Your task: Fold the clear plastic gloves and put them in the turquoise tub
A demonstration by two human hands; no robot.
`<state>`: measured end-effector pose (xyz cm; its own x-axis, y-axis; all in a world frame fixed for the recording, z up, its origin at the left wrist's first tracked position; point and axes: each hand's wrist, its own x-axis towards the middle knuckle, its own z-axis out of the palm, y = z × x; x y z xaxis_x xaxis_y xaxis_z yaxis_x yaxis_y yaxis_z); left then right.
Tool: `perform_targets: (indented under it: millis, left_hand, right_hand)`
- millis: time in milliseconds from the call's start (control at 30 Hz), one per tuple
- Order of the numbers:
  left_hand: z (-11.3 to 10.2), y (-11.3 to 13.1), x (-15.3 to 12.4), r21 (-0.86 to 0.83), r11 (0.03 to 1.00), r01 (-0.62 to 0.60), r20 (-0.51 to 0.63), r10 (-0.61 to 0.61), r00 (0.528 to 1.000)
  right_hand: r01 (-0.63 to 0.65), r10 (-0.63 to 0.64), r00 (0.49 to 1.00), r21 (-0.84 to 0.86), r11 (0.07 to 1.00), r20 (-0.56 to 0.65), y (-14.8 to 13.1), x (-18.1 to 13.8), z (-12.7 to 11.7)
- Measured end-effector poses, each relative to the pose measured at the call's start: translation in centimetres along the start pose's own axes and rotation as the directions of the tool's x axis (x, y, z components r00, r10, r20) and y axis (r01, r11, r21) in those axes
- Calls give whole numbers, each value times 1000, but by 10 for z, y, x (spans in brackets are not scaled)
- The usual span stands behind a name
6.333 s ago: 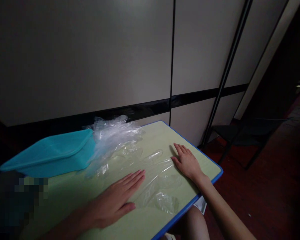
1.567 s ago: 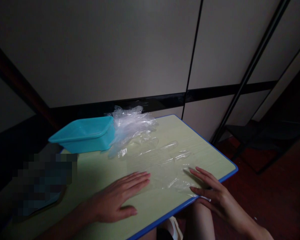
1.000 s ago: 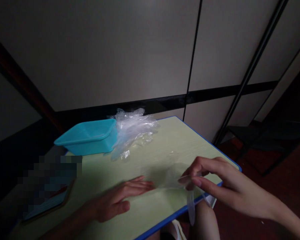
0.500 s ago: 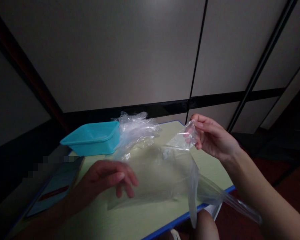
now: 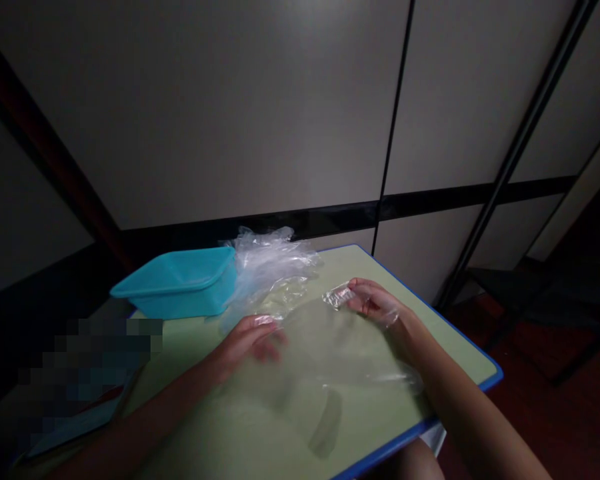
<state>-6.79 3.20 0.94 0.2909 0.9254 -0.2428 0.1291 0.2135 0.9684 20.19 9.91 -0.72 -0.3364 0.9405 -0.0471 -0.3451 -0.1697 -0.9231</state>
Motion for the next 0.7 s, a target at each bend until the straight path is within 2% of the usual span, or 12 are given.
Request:
perform_targets:
  millis: [133,200,267,333,367,433,500,533,600,700]
  left_hand:
    - [-6,-5,2,91,995,-37,-123,48,991]
    - [-11,-6,2,163,981,-103,-213,137,967]
    - [-15,-7,1,329,917,-225,-313,330,891]
    - [-15,-8,-1,539,780,-318,-325,540,776]
    - [-13,-8,-4,628,696,-350,-270,616,740]
    - [-6,-6,-11,725,527,-444,-44,679,733]
    - [5,-2,-21,719,363,-593,275,635,722]
    - [11,0,-26,689,314,-653,406,578,707]
    - [23,5,-37,643,277,-714,568,452,688]
    - [41,9,-49,627,271,-731,641,353,681]
  right_hand:
    - [7,-7,999,-4,1000,-53,1,2,-13]
    - [78,-83,987,-41,996,-139,-5,-1,-20]
    - [199,-224,936,-118,973,-271,-11,-4,-27]
    - [297,-355,856,-206,932,-375,-16,-8,-31]
    - [322,-391,829,-230,918,-399,-18,-9,-30]
    - [354,-450,802,-293,888,-393,-19,-12,-25]
    - [355,-483,822,-392,849,-302,-20,-16,-13]
    - [346,-485,843,-456,820,-233,-21,-17,-7]
    - [320,-455,887,-599,734,-83,-21,-20,6]
    - [302,-380,920,-788,537,94,-21,-20,18]
